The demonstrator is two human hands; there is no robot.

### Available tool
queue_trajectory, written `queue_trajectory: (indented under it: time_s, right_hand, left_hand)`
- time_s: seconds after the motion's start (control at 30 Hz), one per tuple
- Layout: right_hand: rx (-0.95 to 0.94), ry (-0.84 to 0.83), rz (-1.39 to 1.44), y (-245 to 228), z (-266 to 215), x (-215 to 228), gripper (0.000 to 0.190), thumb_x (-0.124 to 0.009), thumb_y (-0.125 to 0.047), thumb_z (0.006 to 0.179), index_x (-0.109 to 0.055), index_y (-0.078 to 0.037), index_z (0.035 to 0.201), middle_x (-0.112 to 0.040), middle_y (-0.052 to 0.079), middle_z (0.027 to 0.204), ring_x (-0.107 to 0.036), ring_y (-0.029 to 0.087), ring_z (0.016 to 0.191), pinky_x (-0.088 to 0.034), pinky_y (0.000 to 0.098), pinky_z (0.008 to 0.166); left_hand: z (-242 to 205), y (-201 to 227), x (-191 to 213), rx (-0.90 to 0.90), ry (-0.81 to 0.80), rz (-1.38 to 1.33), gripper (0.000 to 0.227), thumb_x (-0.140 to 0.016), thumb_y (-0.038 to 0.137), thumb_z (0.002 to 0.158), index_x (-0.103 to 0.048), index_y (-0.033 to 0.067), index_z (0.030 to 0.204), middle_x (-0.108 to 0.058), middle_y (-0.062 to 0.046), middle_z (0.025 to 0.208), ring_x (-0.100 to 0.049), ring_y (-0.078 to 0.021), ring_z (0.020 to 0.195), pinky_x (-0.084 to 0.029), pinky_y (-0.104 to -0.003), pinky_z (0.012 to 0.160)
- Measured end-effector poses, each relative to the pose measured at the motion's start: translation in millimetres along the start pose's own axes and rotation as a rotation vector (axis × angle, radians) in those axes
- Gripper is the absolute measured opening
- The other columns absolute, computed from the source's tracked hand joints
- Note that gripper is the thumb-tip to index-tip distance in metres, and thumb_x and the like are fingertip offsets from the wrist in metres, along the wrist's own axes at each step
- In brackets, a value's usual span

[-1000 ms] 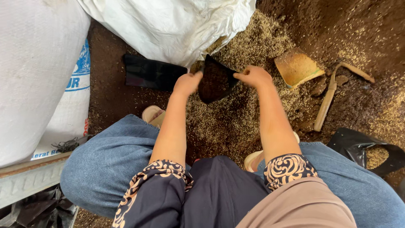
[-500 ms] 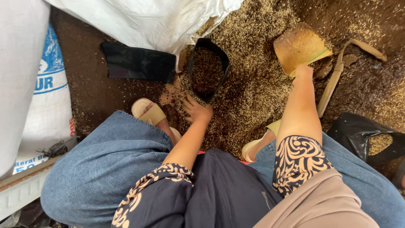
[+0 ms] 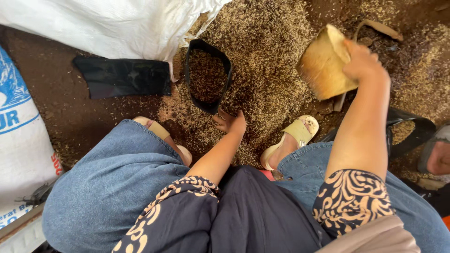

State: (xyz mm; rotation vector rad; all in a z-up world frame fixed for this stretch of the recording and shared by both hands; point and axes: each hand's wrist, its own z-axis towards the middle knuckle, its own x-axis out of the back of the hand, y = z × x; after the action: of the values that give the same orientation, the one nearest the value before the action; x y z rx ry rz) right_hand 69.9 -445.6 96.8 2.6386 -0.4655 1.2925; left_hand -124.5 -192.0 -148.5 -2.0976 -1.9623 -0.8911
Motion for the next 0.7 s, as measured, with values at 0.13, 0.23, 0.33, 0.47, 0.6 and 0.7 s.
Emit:
queue_trajectory:
  time_s: [0.13, 0.23, 0.33, 0.47, 0.6, 0.7]
  right_hand:
    - [-0.014, -0.172, 0.204, 18, -18, -46, 0.097, -0.054, 0.014, 0.086, -0.022, -0.030, 0.167, -0.040, 0.010, 0.165, -0.057, 0.030, 0.130, -0.048, 0.0479, 0.108]
    - [0.236, -0.147, 0.354, 27, -19, -82, 0.100, -0.061, 0.014, 0.079, -0.023, -0.020, 0.165, -0.030, 0.013, 0.166, -0.038, 0.030, 0.144, -0.035, 0.0484, 0.115]
    - [0.147, -0.196, 0.628, 13, -21, -130, 0.095, -0.067, 0.003, 0.081, -0.025, -0.020, 0.162, -0.034, 0.007, 0.166, -0.048, 0.029, 0.140, -0.044, 0.0446, 0.114]
    - [0.224, -0.113, 0.769, -6, -12, -178, 0.091, -0.073, -0.020, 0.085, -0.027, -0.018, 0.163, -0.035, 0.014, 0.163, -0.041, 0.032, 0.146, -0.038, 0.0453, 0.119]
    - [0.186, -0.102, 0.803, 6, 7, -202, 0.097, -0.072, -0.035, 0.085, -0.019, -0.020, 0.165, -0.028, 0.017, 0.165, -0.033, 0.032, 0.149, -0.031, 0.0445, 0.120]
    - [0.267, -0.090, 0.845, 13, 19, -219, 0.101, -0.075, -0.032, 0.090, -0.007, -0.015, 0.163, -0.017, 0.017, 0.168, -0.024, 0.032, 0.152, -0.023, 0.0430, 0.121]
  left_hand:
    - [-13, 7, 3, 0.050, -0.054, -0.089, 0.099, -0.058, 0.054, 0.095, 0.007, 0.0274, 0.165, 0.020, -0.011, 0.170, 0.009, -0.0514, 0.154, -0.028, -0.065, 0.118]
    - [-23, 14, 7, 0.108, -0.115, -0.163, 0.100, -0.054, 0.059, 0.092, 0.007, 0.0277, 0.165, 0.018, -0.010, 0.172, 0.002, -0.0466, 0.155, -0.027, -0.064, 0.118]
    - [-27, 30, 2, 0.188, -0.118, -0.181, 0.094, -0.040, 0.071, 0.095, 0.003, 0.0265, 0.166, 0.014, -0.012, 0.172, 0.001, -0.0431, 0.157, -0.017, -0.064, 0.122]
    - [-31, 41, 0, 0.235, -0.143, -0.262, 0.085, -0.029, 0.074, 0.099, -0.006, 0.0264, 0.166, 0.006, -0.012, 0.173, 0.003, -0.0396, 0.160, -0.010, -0.063, 0.125]
    - [-41, 51, 0, 0.197, -0.163, -0.359, 0.080, -0.033, 0.065, 0.100, -0.009, 0.0259, 0.165, 0.003, -0.011, 0.172, 0.001, -0.0387, 0.160, -0.011, -0.062, 0.125]
    - [-54, 65, -5, 0.052, -0.162, -0.418, 0.086, -0.052, 0.048, 0.098, -0.004, 0.0233, 0.164, 0.008, -0.014, 0.171, -0.003, -0.0430, 0.155, -0.019, -0.061, 0.122]
